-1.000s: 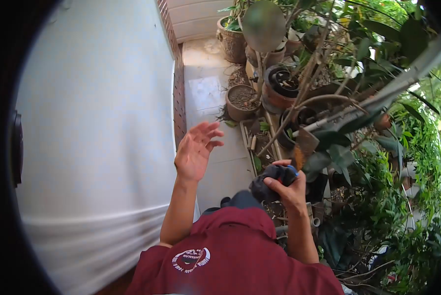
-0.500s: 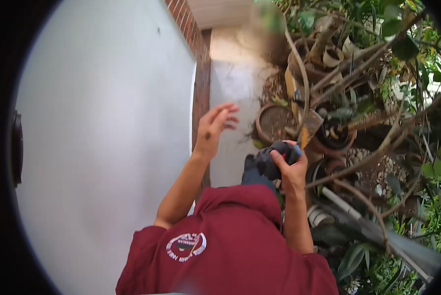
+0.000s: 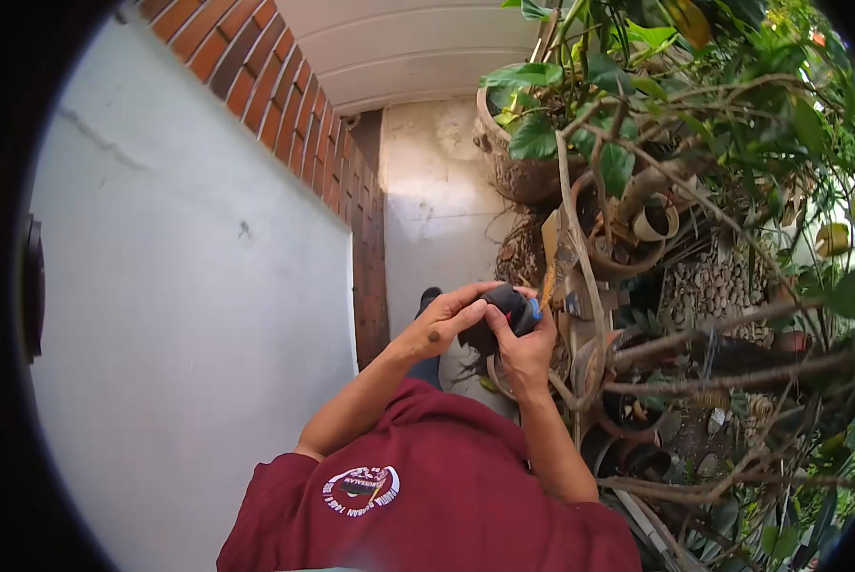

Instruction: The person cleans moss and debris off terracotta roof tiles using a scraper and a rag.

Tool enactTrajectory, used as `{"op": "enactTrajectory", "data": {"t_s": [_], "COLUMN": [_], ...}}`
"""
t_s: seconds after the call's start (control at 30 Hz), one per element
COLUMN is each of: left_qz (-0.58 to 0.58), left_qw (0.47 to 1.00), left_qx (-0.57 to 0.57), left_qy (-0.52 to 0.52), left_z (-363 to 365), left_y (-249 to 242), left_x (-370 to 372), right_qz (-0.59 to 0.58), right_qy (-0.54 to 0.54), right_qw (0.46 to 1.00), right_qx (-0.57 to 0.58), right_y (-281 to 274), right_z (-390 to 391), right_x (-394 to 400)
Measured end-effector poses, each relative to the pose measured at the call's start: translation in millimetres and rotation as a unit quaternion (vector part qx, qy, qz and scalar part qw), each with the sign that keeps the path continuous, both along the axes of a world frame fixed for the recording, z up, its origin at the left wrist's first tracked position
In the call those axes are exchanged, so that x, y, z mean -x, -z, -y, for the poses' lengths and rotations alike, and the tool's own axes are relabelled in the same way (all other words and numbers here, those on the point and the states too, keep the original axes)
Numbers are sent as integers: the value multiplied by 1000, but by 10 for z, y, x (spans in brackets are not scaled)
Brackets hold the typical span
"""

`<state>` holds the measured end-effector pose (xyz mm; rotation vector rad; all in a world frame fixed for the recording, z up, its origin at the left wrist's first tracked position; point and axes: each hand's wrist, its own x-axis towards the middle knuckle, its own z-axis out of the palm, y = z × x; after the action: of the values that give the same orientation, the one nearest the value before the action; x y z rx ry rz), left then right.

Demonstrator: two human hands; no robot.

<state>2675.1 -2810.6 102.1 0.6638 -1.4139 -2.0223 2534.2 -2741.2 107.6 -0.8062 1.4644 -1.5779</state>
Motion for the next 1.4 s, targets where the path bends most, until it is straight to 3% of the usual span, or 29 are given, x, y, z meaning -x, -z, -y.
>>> {"op": "enactTrajectory", "data": {"t_s": [0.1,0.2,0.23,0.37,0.6,0.7,0.9,1.0,1.17,1.27,1.3,1.4], "left_qz": [5,47,57,37,-40,-52,29,5,22,36,-20,-68], "left_qw": [999,995,997,994,961,952,924,910,882,856,846,809], "left_qx": [41,84,47,76,-83,-122,-115,-116,-128,-135,-99,-129], "left_qy": [-15,-23,-24,-67,-260,-278,-363,-399,-453,-499,-523,-570], "left_z": [992,2035,2319,3337,5021,5764,6875,7411,8258,8789,8981,9289], "left_y": [-4,-145,-246,-282,41,210,168,152,448,571,652,555], "left_x": [-48,-195,-214,-179,-260,-297,-376,-532,-957,-1291,-1391,-1779], "right_qz": [-72,64,105,80,52,-6,-14,-9,-28,-99,-92,-118], "right_qy": [-18,-36,-55,-90,-176,-224,-271,-298,-347,-434,-458,-541], "right_qw": [997,997,993,992,982,973,958,949,927,885,875,820], "right_qx": [-18,30,26,28,-33,-52,-89,-106,-136,-136,-128,-147], "right_y": [37,-142,-188,-147,22,92,-86,-91,78,249,301,223], "right_z": [1076,1956,2185,3025,4824,5759,7136,7749,8811,9554,9853,10493], "right_x": [-66,-149,-132,-22,191,323,481,485,116,-241,-419,-808]}}
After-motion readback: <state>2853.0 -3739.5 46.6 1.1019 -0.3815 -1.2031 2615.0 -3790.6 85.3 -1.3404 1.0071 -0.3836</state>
